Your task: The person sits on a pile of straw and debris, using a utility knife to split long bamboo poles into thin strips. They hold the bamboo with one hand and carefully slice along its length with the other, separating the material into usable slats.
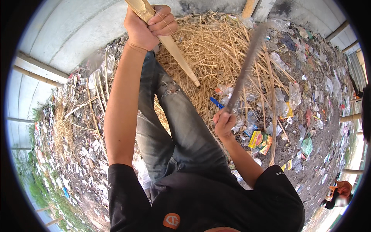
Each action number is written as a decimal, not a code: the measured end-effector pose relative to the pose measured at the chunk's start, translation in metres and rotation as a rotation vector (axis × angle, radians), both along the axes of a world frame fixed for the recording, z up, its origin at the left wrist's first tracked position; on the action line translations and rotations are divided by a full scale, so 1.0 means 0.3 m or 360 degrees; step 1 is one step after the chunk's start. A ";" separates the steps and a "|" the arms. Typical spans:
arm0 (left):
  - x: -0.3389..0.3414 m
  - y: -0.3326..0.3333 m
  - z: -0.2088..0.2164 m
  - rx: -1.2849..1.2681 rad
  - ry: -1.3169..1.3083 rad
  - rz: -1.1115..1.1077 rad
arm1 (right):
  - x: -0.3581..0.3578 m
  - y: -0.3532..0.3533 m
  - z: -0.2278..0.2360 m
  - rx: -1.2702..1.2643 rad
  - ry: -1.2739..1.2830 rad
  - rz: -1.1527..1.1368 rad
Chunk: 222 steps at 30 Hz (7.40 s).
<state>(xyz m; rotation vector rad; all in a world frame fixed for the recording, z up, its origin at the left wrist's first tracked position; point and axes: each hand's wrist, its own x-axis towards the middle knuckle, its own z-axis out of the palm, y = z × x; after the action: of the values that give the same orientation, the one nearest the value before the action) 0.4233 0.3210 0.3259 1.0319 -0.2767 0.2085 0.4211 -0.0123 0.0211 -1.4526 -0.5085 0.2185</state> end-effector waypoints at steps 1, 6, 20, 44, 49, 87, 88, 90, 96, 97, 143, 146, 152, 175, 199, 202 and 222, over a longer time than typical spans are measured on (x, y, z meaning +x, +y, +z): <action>-0.009 0.003 -0.001 0.0016 -0.0006 0.0022 | -0.006 -0.013 -0.067 -0.0323 0.0174 0.0002; -0.054 0.017 -0.028 0.0025 -0.0152 -0.0128 | 0.026 -0.046 -0.125 -0.1241 0.0507 0.0169; -0.059 -0.007 -0.008 0.0082 -0.0041 0.0341 | -0.016 -0.055 -0.274 -0.0996 0.0814 0.0317; -0.059 -0.052 -0.025 0.0122 -0.0056 0.0437 | 0.056 0.085 0.221 0.0110 0.0127 0.0131; -0.054 -0.059 -0.019 0.0235 -0.0015 0.0491 | -0.006 -0.011 -0.127 -0.1393 0.0653 0.0238; -0.167 -0.217 0.119 -0.0003 -0.0229 0.0602 | -0.036 -0.178 0.248 -0.0052 0.0489 0.0191; -0.133 -0.232 0.071 0.0001 -0.0208 0.0655 | -0.040 -0.176 0.252 -0.0059 0.0530 0.0184; -0.106 -0.202 0.035 -0.0006 -0.0269 0.0539 | -0.054 -0.170 0.246 -0.0005 0.0521 0.0121; -0.070 -0.214 0.017 0.0041 -0.0230 0.0504 | -0.060 -0.291 -0.250 -0.1078 -0.0954 -0.0072; -0.068 -0.221 0.007 0.0047 -0.0173 0.0551 | -0.046 -0.316 -0.344 -0.1288 -0.0883 -0.0073; 0.250 -0.345 0.026 0.0859 -0.0270 0.2895 | 0.004 -0.200 0.775 0.0832 0.0210 0.0114; 0.237 -0.327 0.016 0.0898 -0.0248 0.2915 | -0.060 -0.291 0.572 -0.0324 0.0806 0.0556; 0.205 -0.277 -0.001 0.0767 -0.0272 0.2922 | 0.012 -0.318 0.630 -0.0183 0.1207 0.0134; 0.194 -0.262 -0.014 0.0848 -0.0336 0.2958 | -0.089 -0.104 0.522 0.0257 0.0297 0.0290; 0.171 -0.219 -0.049 0.0702 -0.0172 0.2901 | -0.026 -0.255 -0.099 -0.0678 0.1202 0.0377; 0.171 -0.207 -0.047 0.0885 -0.0079 0.3070 | 0.030 -0.097 0.191 -0.0342 0.0753 0.0450; 0.128 -0.191 -0.055 0.0627 0.0004 0.2918 | 0.041 -0.124 0.160 0.0358 0.0509 0.0082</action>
<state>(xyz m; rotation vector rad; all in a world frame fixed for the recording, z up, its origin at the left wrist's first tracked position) 0.4619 0.2638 0.3094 1.4003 0.7613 1.8437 0.4333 -0.0493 0.0692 -1.1590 -0.2986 0.4135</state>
